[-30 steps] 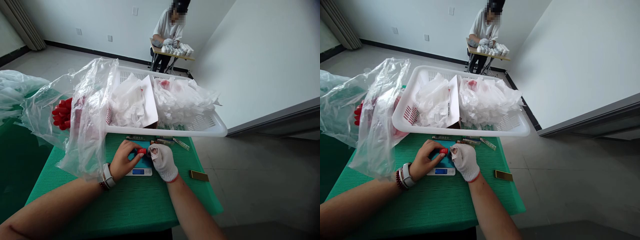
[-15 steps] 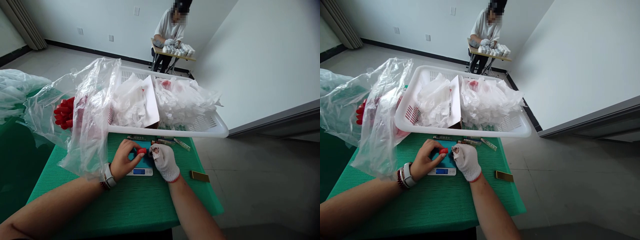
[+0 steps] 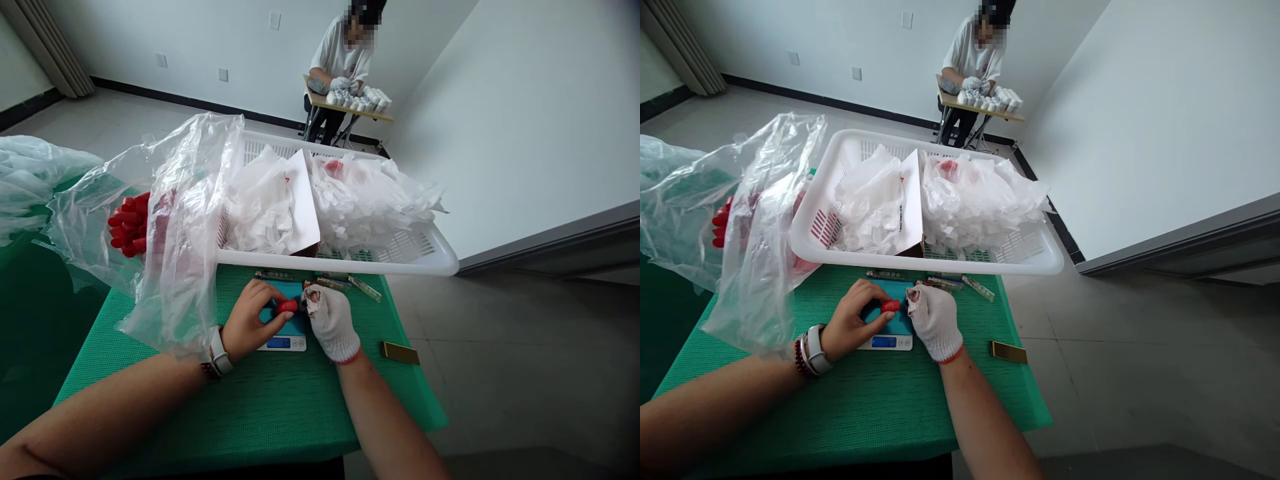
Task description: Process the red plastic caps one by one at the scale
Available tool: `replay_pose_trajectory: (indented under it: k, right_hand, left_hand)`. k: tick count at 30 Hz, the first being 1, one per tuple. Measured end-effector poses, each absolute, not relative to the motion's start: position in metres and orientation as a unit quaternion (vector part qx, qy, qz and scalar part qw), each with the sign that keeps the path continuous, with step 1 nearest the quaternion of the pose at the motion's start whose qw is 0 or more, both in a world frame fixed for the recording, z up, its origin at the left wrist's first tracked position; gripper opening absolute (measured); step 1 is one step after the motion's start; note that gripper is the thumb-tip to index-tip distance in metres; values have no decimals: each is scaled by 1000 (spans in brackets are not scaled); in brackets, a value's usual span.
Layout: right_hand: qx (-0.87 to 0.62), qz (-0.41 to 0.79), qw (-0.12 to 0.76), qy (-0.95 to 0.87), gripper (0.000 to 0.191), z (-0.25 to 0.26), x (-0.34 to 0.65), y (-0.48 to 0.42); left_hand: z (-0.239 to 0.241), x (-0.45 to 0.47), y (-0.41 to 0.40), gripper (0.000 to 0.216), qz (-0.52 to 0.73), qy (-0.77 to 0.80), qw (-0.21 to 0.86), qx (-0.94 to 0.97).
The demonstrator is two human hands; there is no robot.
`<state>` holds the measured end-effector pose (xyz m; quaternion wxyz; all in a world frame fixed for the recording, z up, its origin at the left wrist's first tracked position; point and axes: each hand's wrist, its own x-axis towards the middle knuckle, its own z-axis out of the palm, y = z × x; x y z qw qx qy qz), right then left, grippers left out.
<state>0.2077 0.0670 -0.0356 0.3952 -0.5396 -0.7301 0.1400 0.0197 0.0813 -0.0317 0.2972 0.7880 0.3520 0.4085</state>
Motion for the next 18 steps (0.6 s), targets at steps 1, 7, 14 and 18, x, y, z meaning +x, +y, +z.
replay_pose_trajectory:
  k: [1, 7, 14, 18]
  right_hand:
    - [-537, 139, 394, -732, 43, -35, 207, 67]
    - [-537, 151, 394, -731, 40, -38, 209, 65]
    - [-520, 157, 402, -737, 39, -40, 210, 64]
    - [-547, 156, 409, -713, 41, -39, 208, 64]
  left_hand:
    - [-32, 20, 81, 9, 411, 348, 298, 788]
    - [-34, 19, 81, 9, 420, 357, 294, 781]
    - [-38, 20, 82, 14, 421, 341, 307, 783]
    - [-39, 19, 81, 16, 415, 321, 316, 791]
